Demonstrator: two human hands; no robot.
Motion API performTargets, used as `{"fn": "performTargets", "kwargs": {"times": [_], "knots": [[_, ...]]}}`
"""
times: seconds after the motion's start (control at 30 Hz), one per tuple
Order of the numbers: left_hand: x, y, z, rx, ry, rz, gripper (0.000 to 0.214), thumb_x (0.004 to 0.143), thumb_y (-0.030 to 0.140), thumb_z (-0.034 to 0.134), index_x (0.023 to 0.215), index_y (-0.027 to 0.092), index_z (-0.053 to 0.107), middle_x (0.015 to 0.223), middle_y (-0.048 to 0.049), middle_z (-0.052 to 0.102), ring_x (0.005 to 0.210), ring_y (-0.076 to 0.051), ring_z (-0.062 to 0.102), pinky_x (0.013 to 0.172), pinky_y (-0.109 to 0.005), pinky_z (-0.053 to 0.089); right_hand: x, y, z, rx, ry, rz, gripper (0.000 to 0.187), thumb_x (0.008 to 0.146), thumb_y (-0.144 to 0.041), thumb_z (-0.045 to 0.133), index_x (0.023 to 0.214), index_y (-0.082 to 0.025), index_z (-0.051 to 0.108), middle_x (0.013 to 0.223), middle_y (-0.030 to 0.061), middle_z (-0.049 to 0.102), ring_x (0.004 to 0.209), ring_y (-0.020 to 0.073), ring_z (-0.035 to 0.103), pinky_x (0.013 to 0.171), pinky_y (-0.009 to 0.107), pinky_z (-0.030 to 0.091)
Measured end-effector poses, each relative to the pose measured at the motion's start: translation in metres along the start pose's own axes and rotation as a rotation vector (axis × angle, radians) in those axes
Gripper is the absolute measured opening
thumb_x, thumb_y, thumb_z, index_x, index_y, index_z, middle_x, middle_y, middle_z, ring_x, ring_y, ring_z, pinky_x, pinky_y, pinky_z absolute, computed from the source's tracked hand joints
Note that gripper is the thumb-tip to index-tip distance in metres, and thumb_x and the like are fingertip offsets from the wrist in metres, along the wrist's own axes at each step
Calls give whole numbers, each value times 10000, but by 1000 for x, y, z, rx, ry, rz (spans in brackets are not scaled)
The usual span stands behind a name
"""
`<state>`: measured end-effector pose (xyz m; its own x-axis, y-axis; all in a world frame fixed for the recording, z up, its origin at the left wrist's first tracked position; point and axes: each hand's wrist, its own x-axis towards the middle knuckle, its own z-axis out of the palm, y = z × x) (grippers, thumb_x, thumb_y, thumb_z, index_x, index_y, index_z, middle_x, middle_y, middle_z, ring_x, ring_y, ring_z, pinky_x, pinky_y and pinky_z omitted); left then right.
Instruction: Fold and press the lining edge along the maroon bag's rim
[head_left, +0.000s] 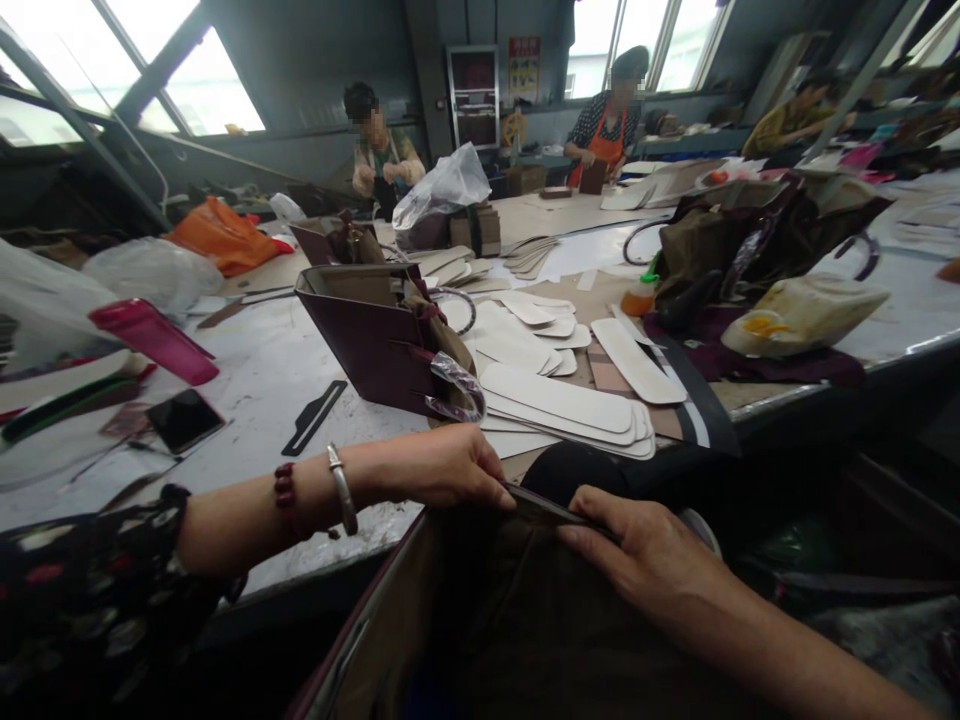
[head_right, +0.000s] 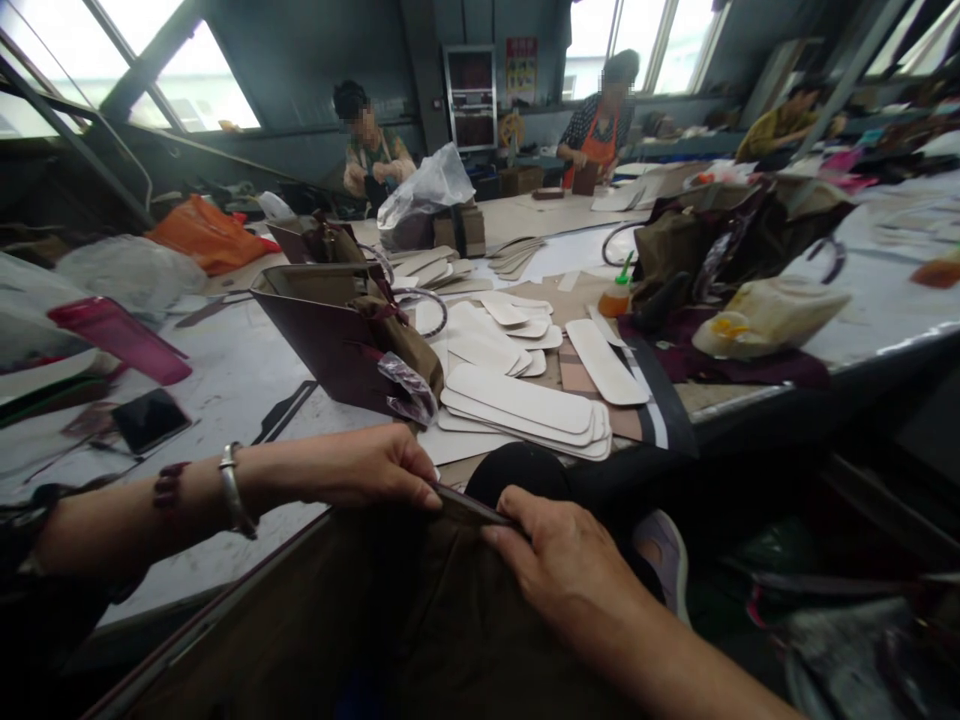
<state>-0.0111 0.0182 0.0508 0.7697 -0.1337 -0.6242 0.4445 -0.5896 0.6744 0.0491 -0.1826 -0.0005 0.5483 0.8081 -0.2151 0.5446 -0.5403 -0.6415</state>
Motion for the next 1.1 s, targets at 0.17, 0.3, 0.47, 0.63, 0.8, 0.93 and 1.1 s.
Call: {"fn": "performTargets", "kwargs": {"times": [0.17,0.3,0.47,0.63,0.8,0.93,1.1], "knots": [[-5,-1,0,33,8,8,248,705,347,558,673,105,601,471,54,352,418,-57,279,378,-184,194,-4,-2,4,-104,37,-35,166,836,-316,393,722,-217,460,629,-29,536,601,135,524,543,238,327],[-7,-1,3,44,-1,39,249,719,350,538,669,110,585,463,56,337,406,-57,264,365,-186,184,1,-8,6,-150,37,-118,151,836,-351,422,837,-221,497,734,-2,582,675,153,554,589,241,353],[-4,-3,7,116,41,49,272,703,372,560,680,104,600,454,55,333,402,-55,257,376,-196,168,8,-17,11,-192,92,-181,220,847,-328,378,702,-201,485,603,-19,504,559,119,488,554,219,342],[-2,-10,5,176,58,109,293,681,383,583,731,100,646,496,38,397,437,-60,290,413,-209,161,5,-20,14,-227,165,-203,238,836,-350,383,688,-202,497,583,-24,481,546,119,469,542,221,320],[-15,1,2,216,94,115,238,668,332,588,696,105,653,499,39,416,456,-59,311,448,-206,170,-4,-33,8,-226,215,-192,258,825,-365,403,656,-198,504,558,-21,478,539,125,469,524,221,307],[-27,16,1,265,123,134,213,655,310,607,614,102,633,481,36,410,451,-59,309,456,-212,172,-12,-42,1,-199,257,-198,275,823,-375,407,674,-189,544,576,-11,511,567,137,493,550,236,326],[-30,42,2,277,186,198,294,658,384,618,624,94,642,480,19,427,466,-80,370,479,-213,253,-24,-32,-9,-74,319,-192,236,831,-326,437,734,-175,590,668,6,583,664,150,540,634,258,375]]}}
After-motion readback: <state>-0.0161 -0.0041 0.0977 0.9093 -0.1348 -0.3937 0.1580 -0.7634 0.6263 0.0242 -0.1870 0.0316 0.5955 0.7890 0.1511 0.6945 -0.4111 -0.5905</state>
